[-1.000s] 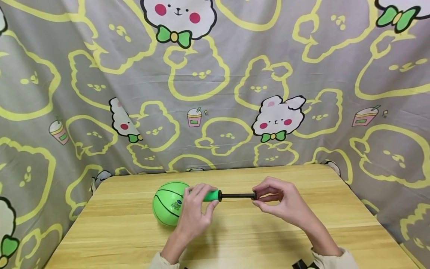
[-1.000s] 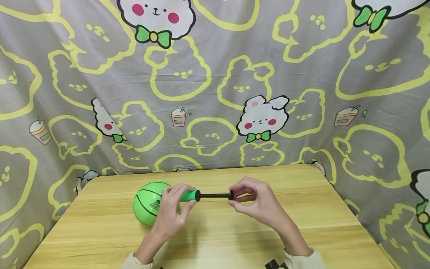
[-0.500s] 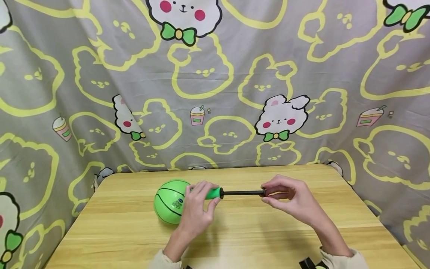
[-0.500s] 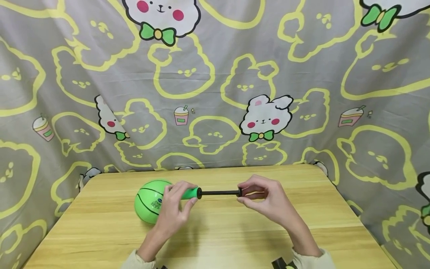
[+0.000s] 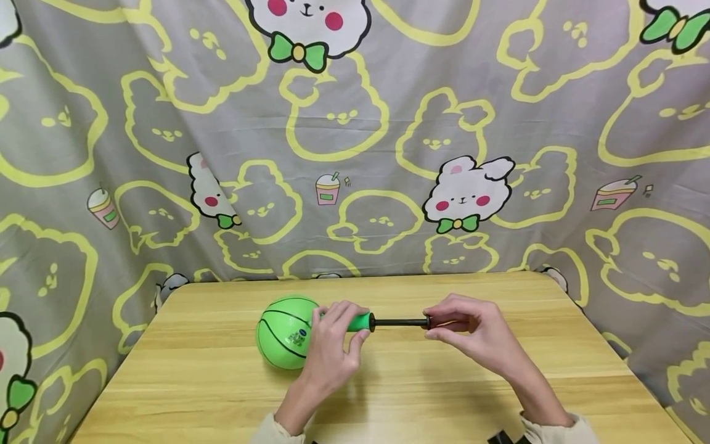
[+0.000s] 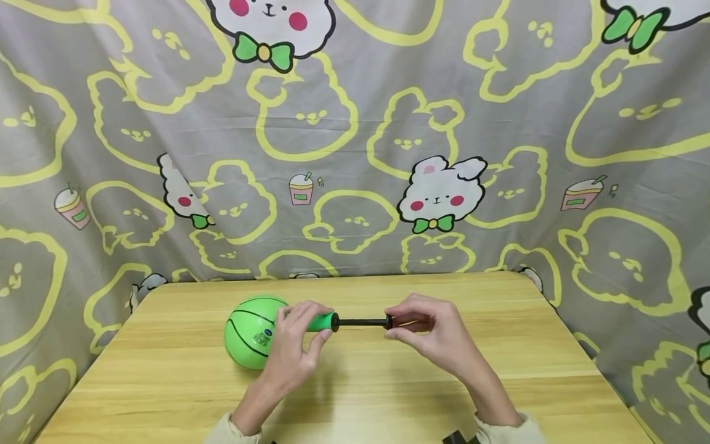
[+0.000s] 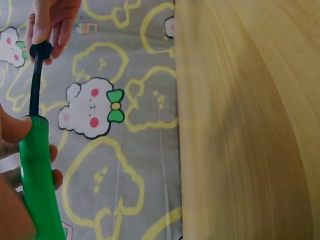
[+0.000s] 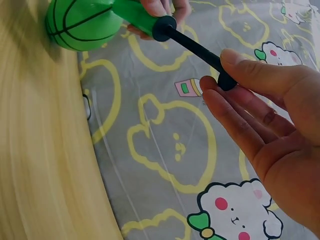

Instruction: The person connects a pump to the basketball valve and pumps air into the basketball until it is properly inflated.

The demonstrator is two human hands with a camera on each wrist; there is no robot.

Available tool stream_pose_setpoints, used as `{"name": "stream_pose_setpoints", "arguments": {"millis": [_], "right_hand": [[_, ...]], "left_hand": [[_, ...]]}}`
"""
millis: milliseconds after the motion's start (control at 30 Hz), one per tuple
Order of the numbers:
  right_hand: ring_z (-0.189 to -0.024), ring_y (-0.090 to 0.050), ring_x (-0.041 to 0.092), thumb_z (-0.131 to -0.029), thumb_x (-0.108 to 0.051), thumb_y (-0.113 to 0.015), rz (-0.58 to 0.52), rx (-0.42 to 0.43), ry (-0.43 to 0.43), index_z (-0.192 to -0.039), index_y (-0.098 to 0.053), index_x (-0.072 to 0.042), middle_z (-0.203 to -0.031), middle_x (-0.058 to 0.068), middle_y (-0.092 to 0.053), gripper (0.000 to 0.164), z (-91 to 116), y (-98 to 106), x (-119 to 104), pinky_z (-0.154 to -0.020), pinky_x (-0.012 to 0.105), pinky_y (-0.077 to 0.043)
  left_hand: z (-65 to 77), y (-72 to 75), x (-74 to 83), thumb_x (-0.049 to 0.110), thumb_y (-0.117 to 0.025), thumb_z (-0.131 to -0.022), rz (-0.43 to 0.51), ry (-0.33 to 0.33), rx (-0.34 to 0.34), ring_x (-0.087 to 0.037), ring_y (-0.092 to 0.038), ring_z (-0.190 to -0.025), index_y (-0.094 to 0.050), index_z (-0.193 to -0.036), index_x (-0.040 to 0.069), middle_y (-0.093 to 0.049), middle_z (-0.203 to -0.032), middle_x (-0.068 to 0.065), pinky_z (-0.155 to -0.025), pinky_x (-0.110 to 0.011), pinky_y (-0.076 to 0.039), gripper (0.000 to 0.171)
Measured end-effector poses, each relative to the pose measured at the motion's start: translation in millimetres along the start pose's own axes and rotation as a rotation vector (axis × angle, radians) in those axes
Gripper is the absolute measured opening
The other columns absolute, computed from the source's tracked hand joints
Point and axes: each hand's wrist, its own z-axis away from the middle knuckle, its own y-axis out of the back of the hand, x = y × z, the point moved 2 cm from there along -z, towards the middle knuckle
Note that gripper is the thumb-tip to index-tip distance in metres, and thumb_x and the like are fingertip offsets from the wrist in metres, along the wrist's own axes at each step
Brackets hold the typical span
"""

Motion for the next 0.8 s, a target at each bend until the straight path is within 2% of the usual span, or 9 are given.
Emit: {"name": "stream_pose_setpoints", "arguments": {"millis": [133, 300, 600, 667, 800], "right_hand": [[-0.089, -0.075, 0.025, -0.081, 0.002, -0.083, -0.007, 0.0, 0.008, -0.108, -0.077, -0.009, -0.1, 0.016, -0.072, 0.03, -1, -7, 1, -0.072, 0.037, -0.06], [-0.087, -0.076, 0.023, -0.08, 0.001, -0.084, -0.002, 0.007, 0.035, -0.107, -0.078, -0.009, -0.098, 0.013, -0.073, 0.03, -3, -19, 3, -0.072, 0.036, -0.06], [-0.082, -0.075, 0.022, -0.08, 0.005, -0.082, 0.042, 0.046, 0.152, -0.108, -0.077, -0.004, -0.095, 0.01, -0.074, 0.03, -4, -42, 8, -0.068, 0.034, -0.06], [-0.082, -0.075, 0.023, -0.08, 0.005, -0.082, 0.051, 0.051, 0.15, -0.108, -0.077, -0.004, -0.095, 0.009, -0.074, 0.03, -3, -45, 10, -0.068, 0.034, -0.06], [-0.083, -0.076, 0.024, -0.082, 0.005, -0.082, 0.022, 0.034, 0.094, -0.109, -0.077, -0.008, -0.097, 0.005, -0.074, 0.03, -3, -46, 11, -0.069, 0.035, -0.06]], "left_hand": [[0.6, -2.3, 2.4, 0.016, -0.072, -0.085, -0.007, -0.005, -0.006, -0.016, -0.064, -0.098, -0.069, -0.109, 0.015, -0.07, -0.105, 0.002, -0.093, -0.048, -0.038, 0.024], [1.5, -4.6, 7.1, 0.017, -0.07, -0.087, -0.01, -0.007, -0.035, -0.016, -0.064, -0.1, -0.069, -0.11, 0.016, -0.069, -0.105, 0.003, -0.095, -0.048, -0.038, 0.023], [2.4, -10.0, 14.8, 0.016, -0.071, -0.087, -0.025, -0.024, -0.066, -0.015, -0.063, -0.101, -0.07, -0.11, 0.016, -0.068, -0.104, 0.005, -0.095, -0.046, -0.037, 0.024], [2.7, -10.8, 15.2, 0.016, -0.071, -0.087, -0.033, -0.03, -0.079, -0.014, -0.063, -0.101, -0.07, -0.111, 0.016, -0.068, -0.104, 0.005, -0.094, -0.046, -0.038, 0.024], [2.6, -7.6, 13.0, 0.019, -0.072, -0.089, -0.038, -0.03, -0.092, -0.013, -0.063, -0.1, -0.069, -0.112, 0.018, -0.067, -0.105, 0.006, -0.093, -0.045, -0.039, 0.023]]}}
